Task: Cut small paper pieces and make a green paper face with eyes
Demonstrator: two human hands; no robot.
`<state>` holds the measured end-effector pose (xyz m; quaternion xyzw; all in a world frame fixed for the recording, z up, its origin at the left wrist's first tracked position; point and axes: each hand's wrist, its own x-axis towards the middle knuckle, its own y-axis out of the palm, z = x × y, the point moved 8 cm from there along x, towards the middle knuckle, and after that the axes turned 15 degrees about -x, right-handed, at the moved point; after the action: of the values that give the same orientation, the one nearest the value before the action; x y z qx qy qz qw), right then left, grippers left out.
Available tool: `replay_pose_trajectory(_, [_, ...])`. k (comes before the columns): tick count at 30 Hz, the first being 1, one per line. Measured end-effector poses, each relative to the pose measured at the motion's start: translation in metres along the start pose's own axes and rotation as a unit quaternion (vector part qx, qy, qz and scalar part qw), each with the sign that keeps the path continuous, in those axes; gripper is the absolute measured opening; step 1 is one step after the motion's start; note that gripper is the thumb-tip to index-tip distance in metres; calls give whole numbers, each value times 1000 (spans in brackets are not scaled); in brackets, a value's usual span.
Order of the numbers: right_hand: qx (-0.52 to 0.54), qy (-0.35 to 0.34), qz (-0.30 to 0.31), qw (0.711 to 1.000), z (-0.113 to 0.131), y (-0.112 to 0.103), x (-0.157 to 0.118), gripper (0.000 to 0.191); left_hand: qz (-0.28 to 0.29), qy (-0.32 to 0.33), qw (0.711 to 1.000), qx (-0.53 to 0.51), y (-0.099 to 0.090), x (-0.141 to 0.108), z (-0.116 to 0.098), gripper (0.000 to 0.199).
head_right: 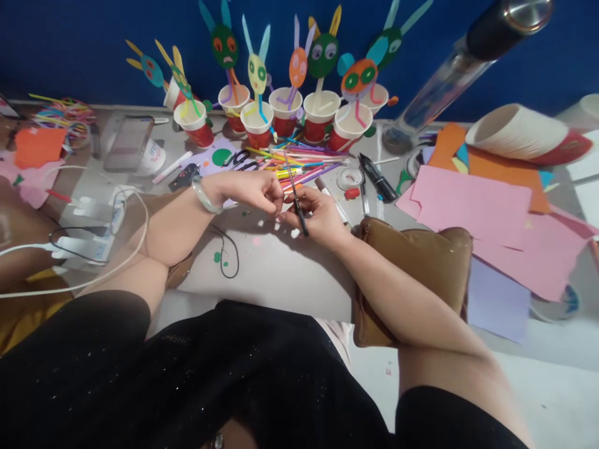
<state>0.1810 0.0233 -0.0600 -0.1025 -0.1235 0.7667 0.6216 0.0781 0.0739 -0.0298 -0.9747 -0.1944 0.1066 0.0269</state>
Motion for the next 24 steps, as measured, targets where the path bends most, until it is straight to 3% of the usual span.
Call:
replay_pose_trajectory(2, [-12, 0, -12, 1000, -2, 0, 1, 52, 66, -57, 995, 42, 11, 1, 20, 11])
replay_pose_trajectory(3, [-21, -4, -30, 999, -1, -2, 2, 50, 70, -68, 994, 49, 14, 2, 28, 13])
replay_pose_trajectory(4, [-29, -8, -47, 998, 0, -4, 3, 47, 54, -72, 995, 50, 14, 3, 34, 18])
replay_pose_trajectory(6, [-39, -4, -72, 997, -1, -7, 4, 43, -73, -42, 996, 28, -1, 4, 37, 25])
replay_pose_trajectory(7, [-41, 1, -80, 996, -2, -7, 4, 41, -68, -48, 996, 39, 2, 5, 40, 25])
replay_pose_trajectory(10, [-40, 14, -101, 994, -6, -8, 6, 40, 106, -123, 975, 151, 29, 3, 52, 23])
replay_pose_trajectory(12, [-40, 14, -113, 993, -7, -9, 7, 39, 149, -134, 958, 205, 31, 1, 49, 22])
replay_pose_trajectory(15, [-39, 8, -129, 991, -7, -12, 7, 37, 166, -122, 953, 222, 28, 1, 44, 20])
replay_pose_trajectory(17, [-39, 8, -136, 990, -7, -14, 7, 35, 162, -120, 960, 195, 25, 2, 46, 19])
replay_pose_trajectory(21, [-41, 6, -147, 988, -5, -17, 6, 34, 81, -88, 987, 106, 14, 8, 48, 29])
replay_pose_trajectory(24, [-41, 2, -156, 987, -4, -19, 5, 36, 105, -86, 981, 136, 20, 5, 45, 23])
